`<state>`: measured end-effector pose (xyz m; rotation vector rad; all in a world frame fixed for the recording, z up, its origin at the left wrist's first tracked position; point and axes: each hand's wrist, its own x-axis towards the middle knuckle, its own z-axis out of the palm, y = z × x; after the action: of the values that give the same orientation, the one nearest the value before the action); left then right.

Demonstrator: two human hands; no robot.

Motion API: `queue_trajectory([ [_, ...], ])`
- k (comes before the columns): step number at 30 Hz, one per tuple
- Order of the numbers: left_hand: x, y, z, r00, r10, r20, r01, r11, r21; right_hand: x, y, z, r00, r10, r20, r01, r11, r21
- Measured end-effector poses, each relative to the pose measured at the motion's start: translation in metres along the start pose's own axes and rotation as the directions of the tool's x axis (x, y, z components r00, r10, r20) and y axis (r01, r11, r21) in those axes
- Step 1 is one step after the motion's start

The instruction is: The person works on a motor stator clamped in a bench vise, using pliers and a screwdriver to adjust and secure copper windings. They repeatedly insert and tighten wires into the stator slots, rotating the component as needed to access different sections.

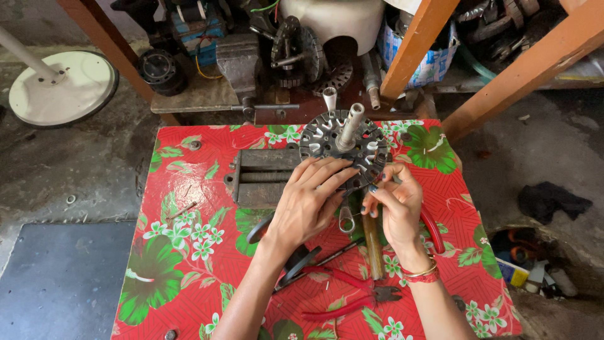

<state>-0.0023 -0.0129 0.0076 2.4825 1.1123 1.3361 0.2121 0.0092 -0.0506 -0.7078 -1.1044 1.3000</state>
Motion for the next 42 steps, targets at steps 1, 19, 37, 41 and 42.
queue_trajectory([
  [1, 0.0, 0.0, 0.0, 1.0, 0.0, -0.001, 0.0, 1.0, -0.004, 0.001, 0.0, -0.001, 0.999, 0.027, -0.018, -0.027, 1.0, 0.003],
  [19, 0.001, 0.001, -0.003, 1.0, 0.0, 0.007, 0.0, 1.0, -0.014, 0.004, 0.02, -0.009, 0.958, 0.25, -0.142, -0.255, 0.967, -0.016],
  [37, 0.001, -0.005, 0.004, 0.998, -0.005, -0.063, 0.002, 0.998, -0.055, -0.005, 0.042, -0.001, 0.969, 0.085, -0.232, -0.133, 0.97, -0.201],
  [41, 0.001, -0.006, 0.007, 0.997, -0.011, -0.077, 0.005, 0.998, -0.07, -0.026, 0.041, 0.008, 0.946, 0.134, -0.296, -0.179, 0.975, -0.132],
  [42, 0.001, -0.006, 0.007, 0.997, -0.012, -0.081, 0.006, 0.997, -0.071, -0.028, 0.039, 0.008, 0.94, 0.155, -0.304, -0.188, 0.979, -0.081],
])
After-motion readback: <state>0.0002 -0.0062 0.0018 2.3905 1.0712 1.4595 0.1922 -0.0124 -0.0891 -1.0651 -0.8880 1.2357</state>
